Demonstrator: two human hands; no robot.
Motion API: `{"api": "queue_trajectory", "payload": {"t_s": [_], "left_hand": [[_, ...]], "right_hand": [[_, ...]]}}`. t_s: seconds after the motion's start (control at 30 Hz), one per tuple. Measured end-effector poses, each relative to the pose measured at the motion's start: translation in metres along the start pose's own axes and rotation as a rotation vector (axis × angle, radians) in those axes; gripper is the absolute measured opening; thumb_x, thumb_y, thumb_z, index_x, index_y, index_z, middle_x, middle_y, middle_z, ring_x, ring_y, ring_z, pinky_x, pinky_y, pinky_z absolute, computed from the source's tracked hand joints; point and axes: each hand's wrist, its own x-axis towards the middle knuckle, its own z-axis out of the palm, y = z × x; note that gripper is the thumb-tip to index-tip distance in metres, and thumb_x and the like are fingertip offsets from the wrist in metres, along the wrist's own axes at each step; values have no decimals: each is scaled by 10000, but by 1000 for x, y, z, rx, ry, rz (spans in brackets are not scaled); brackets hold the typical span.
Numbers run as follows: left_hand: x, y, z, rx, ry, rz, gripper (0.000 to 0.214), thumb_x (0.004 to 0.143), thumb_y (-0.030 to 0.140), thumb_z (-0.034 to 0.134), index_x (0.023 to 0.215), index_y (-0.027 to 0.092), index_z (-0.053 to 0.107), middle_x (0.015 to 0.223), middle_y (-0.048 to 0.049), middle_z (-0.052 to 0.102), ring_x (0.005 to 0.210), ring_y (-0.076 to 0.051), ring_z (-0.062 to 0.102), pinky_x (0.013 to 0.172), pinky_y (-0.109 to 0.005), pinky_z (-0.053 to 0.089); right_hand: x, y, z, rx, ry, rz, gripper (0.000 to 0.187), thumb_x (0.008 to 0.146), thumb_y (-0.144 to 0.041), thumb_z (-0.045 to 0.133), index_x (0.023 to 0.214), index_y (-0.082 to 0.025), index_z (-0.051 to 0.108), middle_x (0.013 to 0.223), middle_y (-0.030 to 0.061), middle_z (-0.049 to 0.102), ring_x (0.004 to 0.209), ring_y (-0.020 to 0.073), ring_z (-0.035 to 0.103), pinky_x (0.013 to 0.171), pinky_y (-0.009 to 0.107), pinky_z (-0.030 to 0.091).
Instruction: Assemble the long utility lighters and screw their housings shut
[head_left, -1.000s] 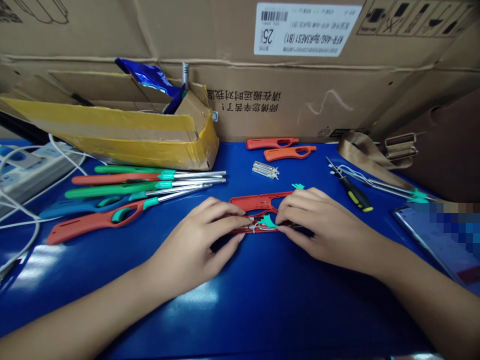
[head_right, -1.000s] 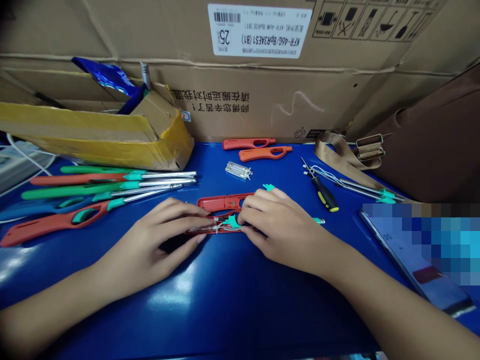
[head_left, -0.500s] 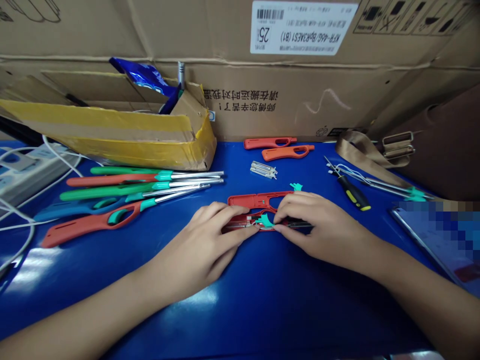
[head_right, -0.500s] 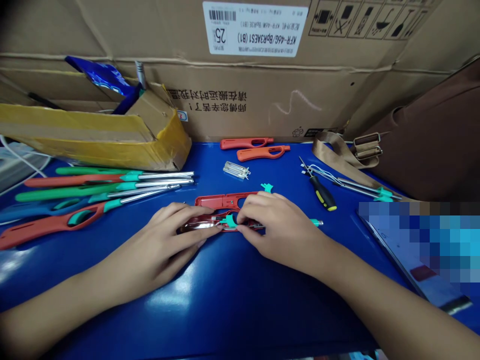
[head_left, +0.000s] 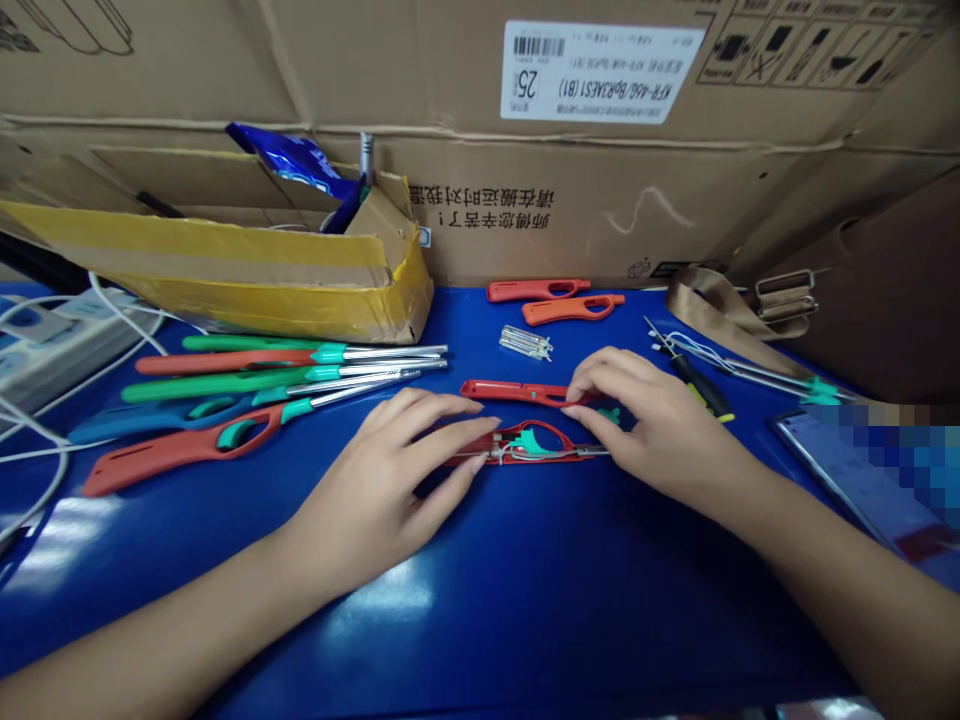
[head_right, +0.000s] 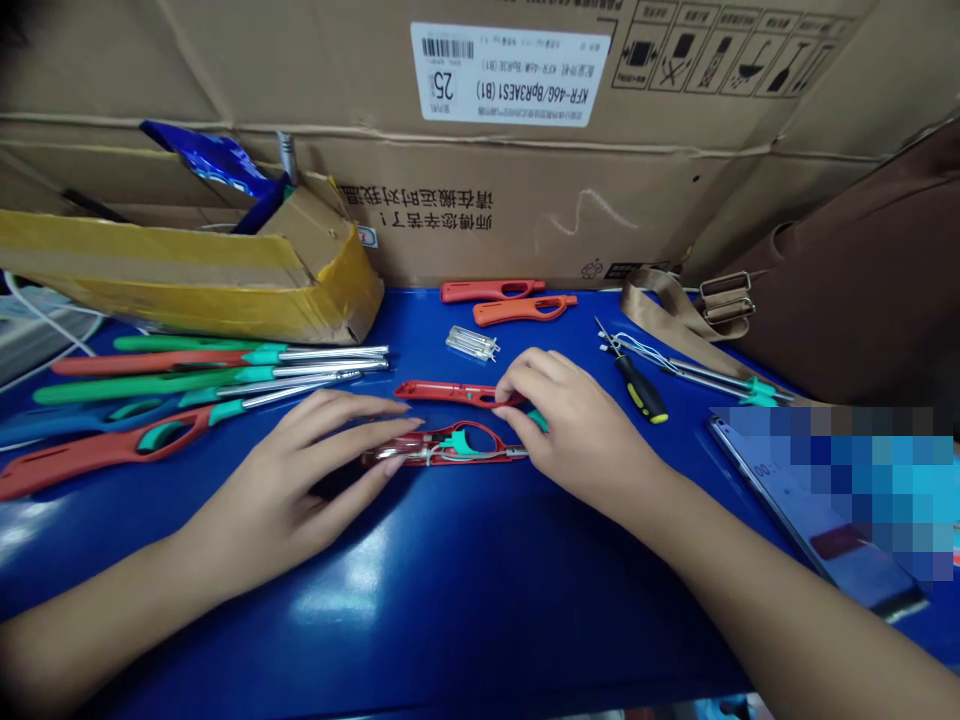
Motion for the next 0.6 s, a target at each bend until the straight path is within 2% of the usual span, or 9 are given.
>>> {"api": "queue_trajectory", "payload": {"t_s": [0.13, 0.27, 0.37, 0.5, 0.6], "left_hand": [[3, -4, -6, 141, 64, 31, 434, 983, 187, 601, 1409, 257, 558, 1403, -101, 605, 1269, -275, 553, 1085, -477, 443], [6, -3, -12, 264, 136, 65, 475, 963, 188, 641, 1414, 291, 536, 1468, -112, 552, 1299, -313, 535, 1078, -512, 440], [6, -3, -12, 285, 145, 78, 453, 962, 228, 665, 1394, 303, 551, 1446, -106, 569, 1271, -317, 540, 1056, -513, 450], [3, -8, -10, 221, 72, 129, 378, 965, 256, 675, 1337, 257, 605, 1271, -88, 674, 1142, -276, 591, 997, -456, 468], [2, -11, -9, 201, 17, 147, 367, 969, 247, 670, 1331, 225, 610, 1198, -85, 686, 1078, -250, 609, 955, -420, 470]], "right_hand": [[1, -11, -3, 108, 125, 76, 76, 962, -169, 584, 919, -229, 601, 888, 33, 665, 810, 186, 628, 751, 333, 520], [0, -19, -1, 280, 152, 230, 20, 932, -218, 639, 916, -227, 644, 807, 8, 680, 726, 158, 633, 670, 287, 539], [-1, -22, 1, 436, 85, 299, 56, 918, -257, 656, 883, -216, 671, 802, 13, 699, 726, 155, 656, 661, 275, 557], [0, -22, 2, 646, -36, 390, 109, 890, -317, 696, 877, -208, 702, 825, 19, 742, 748, 161, 701, 694, 281, 582], [1, -22, 2, 750, -110, 459, 146, 871, -345, 718, 886, -200, 714, 817, 24, 760, 752, 166, 719, 706, 284, 595]]}}
